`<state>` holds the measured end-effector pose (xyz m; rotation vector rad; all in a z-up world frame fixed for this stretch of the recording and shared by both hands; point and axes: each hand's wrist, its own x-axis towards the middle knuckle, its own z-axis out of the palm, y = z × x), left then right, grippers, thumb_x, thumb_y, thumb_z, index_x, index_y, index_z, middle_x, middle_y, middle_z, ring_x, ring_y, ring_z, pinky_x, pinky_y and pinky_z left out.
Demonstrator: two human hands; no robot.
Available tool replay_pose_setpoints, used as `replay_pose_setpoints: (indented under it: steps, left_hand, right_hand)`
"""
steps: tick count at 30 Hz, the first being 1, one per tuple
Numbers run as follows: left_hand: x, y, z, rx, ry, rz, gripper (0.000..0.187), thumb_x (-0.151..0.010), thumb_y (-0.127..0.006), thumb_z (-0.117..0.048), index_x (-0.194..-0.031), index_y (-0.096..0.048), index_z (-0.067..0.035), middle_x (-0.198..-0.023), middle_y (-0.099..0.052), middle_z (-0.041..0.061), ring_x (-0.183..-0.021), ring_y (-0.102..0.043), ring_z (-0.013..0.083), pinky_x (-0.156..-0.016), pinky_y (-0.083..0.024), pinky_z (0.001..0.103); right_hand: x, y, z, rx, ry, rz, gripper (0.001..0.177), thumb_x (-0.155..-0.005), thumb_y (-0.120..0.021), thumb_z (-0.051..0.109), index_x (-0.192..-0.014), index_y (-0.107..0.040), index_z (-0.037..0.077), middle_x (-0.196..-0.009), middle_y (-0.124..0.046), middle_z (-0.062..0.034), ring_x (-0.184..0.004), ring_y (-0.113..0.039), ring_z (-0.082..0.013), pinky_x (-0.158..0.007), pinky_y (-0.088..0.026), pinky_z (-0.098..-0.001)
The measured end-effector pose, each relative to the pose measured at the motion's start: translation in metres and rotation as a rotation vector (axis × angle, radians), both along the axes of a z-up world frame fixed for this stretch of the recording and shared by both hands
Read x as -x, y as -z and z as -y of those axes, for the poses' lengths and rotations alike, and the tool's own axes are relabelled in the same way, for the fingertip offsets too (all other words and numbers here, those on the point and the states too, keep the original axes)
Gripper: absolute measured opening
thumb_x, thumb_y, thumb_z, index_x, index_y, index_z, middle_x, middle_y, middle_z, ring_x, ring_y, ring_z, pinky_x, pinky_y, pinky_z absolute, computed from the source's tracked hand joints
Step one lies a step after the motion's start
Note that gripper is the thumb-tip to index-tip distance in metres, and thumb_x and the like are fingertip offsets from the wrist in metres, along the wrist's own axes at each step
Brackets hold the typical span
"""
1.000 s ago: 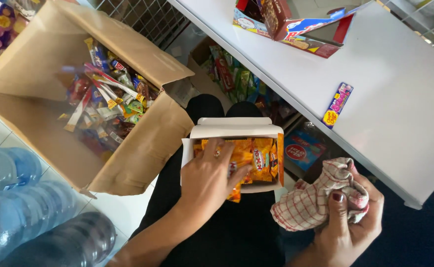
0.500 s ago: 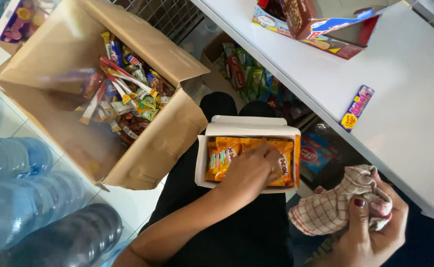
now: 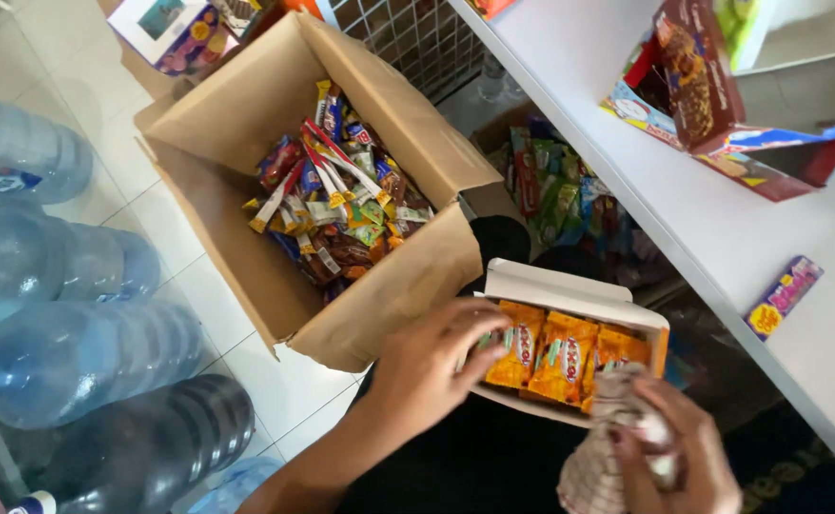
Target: The person sits on the floor and transfers snack packets from a large cardboard box into a smaller white display box. They use a cloth to wipe each packet before placing it into the display box.
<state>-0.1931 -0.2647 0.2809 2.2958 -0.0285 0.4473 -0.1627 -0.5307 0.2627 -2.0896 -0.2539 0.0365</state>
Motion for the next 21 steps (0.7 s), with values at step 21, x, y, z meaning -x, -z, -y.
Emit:
replay_pose_setpoints:
  steps: [21]
  left_hand:
    - [-0.063, 0.157, -0.266, -0.744, 0.092, -0.545, 0.013, -0.088, -0.066, -0.009, -0.096, -0.076, -0.008, -0.097, -0.075, 0.016, -0.089, -0.072, 0.0358, -0.07, -0.057, 0.048]
  right_hand:
    - [0.024, -0.016, -0.216, 0.569, -0.957, -0.174, 0.095, -0.084, -0.076, 0.023, -0.162, -0.021, 0.025, -0.12, -0.064, -0.0111, -0.103, -0.066, -0.0352, -0.083, -0.054, -0.0499]
